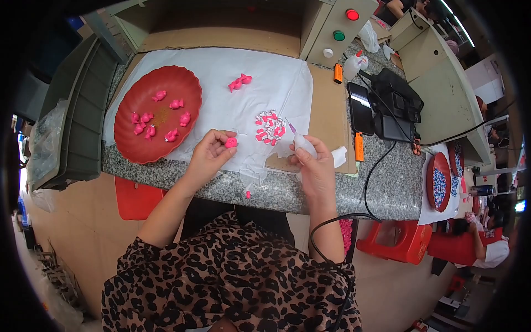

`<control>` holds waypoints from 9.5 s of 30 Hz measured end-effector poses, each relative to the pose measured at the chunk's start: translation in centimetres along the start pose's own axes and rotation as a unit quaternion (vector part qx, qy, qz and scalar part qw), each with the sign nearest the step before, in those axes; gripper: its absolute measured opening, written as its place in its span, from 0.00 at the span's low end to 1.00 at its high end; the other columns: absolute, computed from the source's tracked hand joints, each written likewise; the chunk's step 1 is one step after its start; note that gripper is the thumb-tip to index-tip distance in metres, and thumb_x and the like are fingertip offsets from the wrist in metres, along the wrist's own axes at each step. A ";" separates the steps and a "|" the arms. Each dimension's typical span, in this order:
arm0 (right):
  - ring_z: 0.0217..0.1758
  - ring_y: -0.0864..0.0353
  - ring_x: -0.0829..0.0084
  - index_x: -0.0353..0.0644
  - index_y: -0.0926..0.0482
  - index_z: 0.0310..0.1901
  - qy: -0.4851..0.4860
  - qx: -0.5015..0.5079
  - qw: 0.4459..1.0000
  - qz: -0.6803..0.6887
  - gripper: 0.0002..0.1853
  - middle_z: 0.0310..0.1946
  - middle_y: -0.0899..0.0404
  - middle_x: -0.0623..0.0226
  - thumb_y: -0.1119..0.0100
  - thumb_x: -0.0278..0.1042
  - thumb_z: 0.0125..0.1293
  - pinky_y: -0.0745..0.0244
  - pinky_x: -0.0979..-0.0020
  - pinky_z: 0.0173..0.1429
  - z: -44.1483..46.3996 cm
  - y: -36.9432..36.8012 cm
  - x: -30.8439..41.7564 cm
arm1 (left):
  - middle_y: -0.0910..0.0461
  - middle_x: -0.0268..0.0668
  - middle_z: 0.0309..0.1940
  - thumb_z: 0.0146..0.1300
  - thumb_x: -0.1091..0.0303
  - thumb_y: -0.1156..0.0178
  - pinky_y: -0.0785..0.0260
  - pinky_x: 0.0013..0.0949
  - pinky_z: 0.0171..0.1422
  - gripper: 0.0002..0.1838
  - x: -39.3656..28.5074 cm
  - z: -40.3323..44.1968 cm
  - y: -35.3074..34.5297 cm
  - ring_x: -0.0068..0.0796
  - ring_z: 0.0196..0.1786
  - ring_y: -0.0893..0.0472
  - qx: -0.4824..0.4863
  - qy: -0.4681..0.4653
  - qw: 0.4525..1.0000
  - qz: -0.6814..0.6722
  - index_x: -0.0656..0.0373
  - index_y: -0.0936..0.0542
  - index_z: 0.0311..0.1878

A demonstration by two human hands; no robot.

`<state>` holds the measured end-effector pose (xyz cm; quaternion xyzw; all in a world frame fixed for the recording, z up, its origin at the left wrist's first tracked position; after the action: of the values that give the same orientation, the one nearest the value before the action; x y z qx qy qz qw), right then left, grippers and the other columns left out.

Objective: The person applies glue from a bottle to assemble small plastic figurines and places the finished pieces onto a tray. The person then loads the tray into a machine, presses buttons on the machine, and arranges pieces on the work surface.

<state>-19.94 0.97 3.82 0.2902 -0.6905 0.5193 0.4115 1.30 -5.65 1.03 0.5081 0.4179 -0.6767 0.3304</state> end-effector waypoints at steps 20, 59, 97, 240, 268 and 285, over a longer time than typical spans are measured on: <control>0.30 0.30 0.67 0.45 0.22 0.31 0.233 0.222 0.752 -0.575 0.09 0.23 0.28 0.70 0.39 0.24 0.45 0.36 0.69 0.35 -6.5 -5.0 -2.2 | 0.29 0.36 0.35 0.59 0.75 0.46 0.31 0.27 0.39 0.06 -1.7 -4.8 1.8 0.25 0.36 0.26 -0.039 0.100 0.968 -0.225 0.61 0.32 0.38; 0.23 0.34 0.82 0.41 0.27 0.28 -0.159 -0.041 0.982 0.088 0.06 0.23 0.28 0.72 0.44 0.32 0.59 0.38 0.80 0.28 -4.3 -5.4 -5.7 | 0.24 0.35 0.31 0.59 0.76 0.47 0.33 0.21 0.38 0.12 -0.1 -3.2 -3.5 0.19 0.31 0.26 0.023 0.094 0.989 -0.115 0.66 0.28 0.47; 0.21 0.29 0.81 0.40 0.28 0.35 -0.163 -0.011 0.986 0.020 0.11 0.22 0.28 0.71 0.46 0.40 0.61 0.34 0.80 0.22 -3.9 -5.9 -5.7 | 0.36 0.29 0.23 0.68 0.59 0.60 0.40 0.20 0.27 0.16 -0.8 -2.7 -5.1 0.17 0.23 0.35 0.134 0.211 0.951 -0.183 0.61 0.34 0.50; 0.34 0.31 0.70 0.35 0.32 0.36 0.312 -0.012 0.896 -0.315 0.09 0.33 0.31 0.59 0.43 0.25 0.55 0.36 0.74 0.39 -2.8 -3.7 -3.4 | 0.26 0.38 0.40 0.46 0.80 0.37 0.32 0.22 0.34 0.11 -0.3 -0.8 -1.5 0.19 0.28 0.27 -0.105 -0.094 0.967 0.214 0.62 0.26 0.34; 0.29 0.29 0.77 0.35 0.35 0.37 0.239 -0.006 0.947 -0.215 0.08 0.33 0.34 0.64 0.47 0.26 0.60 0.32 0.79 0.33 -2.4 -3.9 -2.9 | 0.24 0.35 0.33 0.49 0.78 0.39 0.34 0.23 0.37 0.12 0.4 -0.8 -1.2 0.20 0.29 0.26 -0.082 -0.071 0.969 0.220 0.62 0.26 0.39; 0.31 0.29 0.77 0.35 0.35 0.36 0.198 0.034 0.964 -0.177 0.08 0.34 0.34 0.65 0.46 0.27 0.60 0.31 0.78 0.36 -2.0 -4.1 -1.6 | 0.25 0.40 0.40 0.61 0.73 0.52 0.37 0.30 0.50 0.12 -1.3 -0.7 -0.6 0.31 0.44 0.27 0.068 0.058 0.968 0.233 0.60 0.29 0.49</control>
<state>-15.25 1.61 4.57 0.3131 -0.5149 0.5089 0.6147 1.37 -4.76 2.35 0.6514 0.2595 -0.5773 0.4185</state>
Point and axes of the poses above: each hand's wrist, its own z-axis towards the middle knuckle, its own y-axis out of the back of the hand, x = y × z, the point moved 4 cm from there along z, towards the middle knuckle
